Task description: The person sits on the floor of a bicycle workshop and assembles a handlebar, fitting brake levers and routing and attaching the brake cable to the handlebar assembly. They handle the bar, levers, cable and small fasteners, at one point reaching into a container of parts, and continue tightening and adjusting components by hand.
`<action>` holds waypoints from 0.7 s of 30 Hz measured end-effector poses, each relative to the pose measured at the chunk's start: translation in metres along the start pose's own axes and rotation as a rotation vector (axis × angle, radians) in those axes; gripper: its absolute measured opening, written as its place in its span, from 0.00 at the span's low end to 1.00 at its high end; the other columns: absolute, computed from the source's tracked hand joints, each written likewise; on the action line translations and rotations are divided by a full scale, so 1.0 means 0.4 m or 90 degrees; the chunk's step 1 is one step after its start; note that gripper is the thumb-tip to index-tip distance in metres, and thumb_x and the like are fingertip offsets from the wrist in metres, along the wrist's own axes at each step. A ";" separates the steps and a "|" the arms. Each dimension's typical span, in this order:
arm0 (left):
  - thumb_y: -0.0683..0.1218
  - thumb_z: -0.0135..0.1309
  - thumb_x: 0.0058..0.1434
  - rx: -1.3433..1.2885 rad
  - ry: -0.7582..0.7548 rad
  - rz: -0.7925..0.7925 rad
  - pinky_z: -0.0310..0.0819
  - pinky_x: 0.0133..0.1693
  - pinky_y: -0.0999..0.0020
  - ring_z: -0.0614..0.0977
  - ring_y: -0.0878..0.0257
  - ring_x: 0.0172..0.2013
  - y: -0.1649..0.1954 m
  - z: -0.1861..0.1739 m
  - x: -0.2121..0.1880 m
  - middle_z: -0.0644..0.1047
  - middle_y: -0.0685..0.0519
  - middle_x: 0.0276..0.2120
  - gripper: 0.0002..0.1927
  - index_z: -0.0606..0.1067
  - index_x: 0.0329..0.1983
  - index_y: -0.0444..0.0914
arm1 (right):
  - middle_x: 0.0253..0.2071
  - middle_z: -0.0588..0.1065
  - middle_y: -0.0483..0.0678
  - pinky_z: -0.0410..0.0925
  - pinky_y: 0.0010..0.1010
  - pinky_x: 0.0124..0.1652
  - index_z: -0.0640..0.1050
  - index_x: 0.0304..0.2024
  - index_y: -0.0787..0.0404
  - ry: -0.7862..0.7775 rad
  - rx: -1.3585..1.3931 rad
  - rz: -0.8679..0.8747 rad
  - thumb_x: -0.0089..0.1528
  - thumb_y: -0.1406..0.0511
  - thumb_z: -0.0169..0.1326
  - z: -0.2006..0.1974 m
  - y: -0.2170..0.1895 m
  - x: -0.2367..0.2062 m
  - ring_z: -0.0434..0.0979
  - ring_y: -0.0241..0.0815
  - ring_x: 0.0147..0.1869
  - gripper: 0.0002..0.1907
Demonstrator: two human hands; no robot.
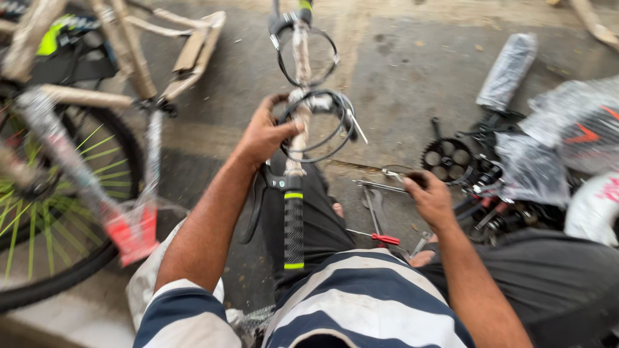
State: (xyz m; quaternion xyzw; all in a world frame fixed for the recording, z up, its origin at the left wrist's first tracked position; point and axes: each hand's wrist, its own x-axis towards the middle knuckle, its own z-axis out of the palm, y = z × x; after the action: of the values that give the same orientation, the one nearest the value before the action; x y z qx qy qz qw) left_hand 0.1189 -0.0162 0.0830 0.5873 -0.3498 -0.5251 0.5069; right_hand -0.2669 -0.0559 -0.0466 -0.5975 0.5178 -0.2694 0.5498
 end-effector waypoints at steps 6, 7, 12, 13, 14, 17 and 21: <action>0.36 0.65 0.57 0.032 0.120 0.181 0.78 0.50 0.67 0.80 0.63 0.48 0.073 -0.287 -0.075 0.78 0.49 0.49 0.36 0.64 0.68 0.29 | 0.42 0.80 0.52 0.72 0.31 0.46 0.79 0.53 0.67 -0.010 -0.045 0.043 0.67 0.61 0.59 -0.003 0.051 -0.001 0.80 0.41 0.44 0.17; 0.36 0.65 0.56 0.039 0.137 0.173 0.78 0.51 0.66 0.80 0.62 0.47 0.077 -0.335 -0.094 0.78 0.50 0.49 0.35 0.67 0.67 0.29 | 0.44 0.80 0.51 0.72 0.30 0.46 0.78 0.54 0.67 -0.024 -0.003 0.031 0.67 0.62 0.58 0.003 0.061 0.000 0.80 0.40 0.46 0.17; 0.40 0.66 0.53 0.273 0.316 0.135 0.76 0.55 0.63 0.81 0.59 0.51 0.011 -0.506 -0.224 0.79 0.49 0.50 0.35 0.67 0.64 0.33 | 0.46 0.80 0.50 0.73 0.27 0.46 0.77 0.55 0.69 -0.063 0.053 0.066 0.69 0.66 0.58 0.037 0.104 0.011 0.80 0.38 0.47 0.15; 0.42 0.66 0.54 0.383 0.356 0.123 0.76 0.55 0.61 0.82 0.57 0.51 -0.016 -0.524 -0.252 0.80 0.47 0.50 0.33 0.68 0.63 0.34 | 0.45 0.79 0.50 0.72 0.26 0.45 0.77 0.55 0.70 -0.064 0.032 0.075 0.69 0.66 0.58 0.040 0.110 0.013 0.80 0.38 0.46 0.15; 0.45 0.66 0.55 0.492 0.391 0.108 0.75 0.55 0.59 0.83 0.54 0.52 -0.050 -0.536 -0.270 0.81 0.44 0.50 0.32 0.69 0.62 0.35 | 0.45 0.79 0.51 0.72 0.26 0.45 0.77 0.55 0.70 -0.061 0.011 0.085 0.69 0.66 0.58 0.043 0.115 0.014 0.79 0.38 0.46 0.15; 0.47 0.61 0.52 0.666 0.451 -0.108 0.71 0.55 0.48 0.79 0.40 0.51 -0.161 -0.554 -0.287 0.79 0.37 0.49 0.38 0.65 0.68 0.40 | 0.44 0.80 0.50 0.71 0.25 0.43 0.77 0.56 0.69 -0.069 -0.012 0.108 0.68 0.66 0.58 0.048 0.123 0.009 0.80 0.37 0.46 0.16; 0.43 0.58 0.53 0.772 0.432 -0.109 0.71 0.53 0.43 0.78 0.37 0.52 -0.324 -0.560 -0.305 0.77 0.36 0.51 0.33 0.66 0.65 0.37 | 0.44 0.80 0.50 0.70 0.25 0.43 0.78 0.55 0.69 -0.054 -0.025 0.115 0.68 0.65 0.58 0.047 0.120 -0.010 0.80 0.36 0.45 0.16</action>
State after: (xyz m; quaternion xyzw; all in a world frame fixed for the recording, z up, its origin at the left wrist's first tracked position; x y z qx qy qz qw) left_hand 0.2960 0.1814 -0.0243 0.9235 -0.3561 -0.0632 0.1278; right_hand -0.2669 -0.0386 -0.0953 -0.5701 0.5512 -0.1830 0.5811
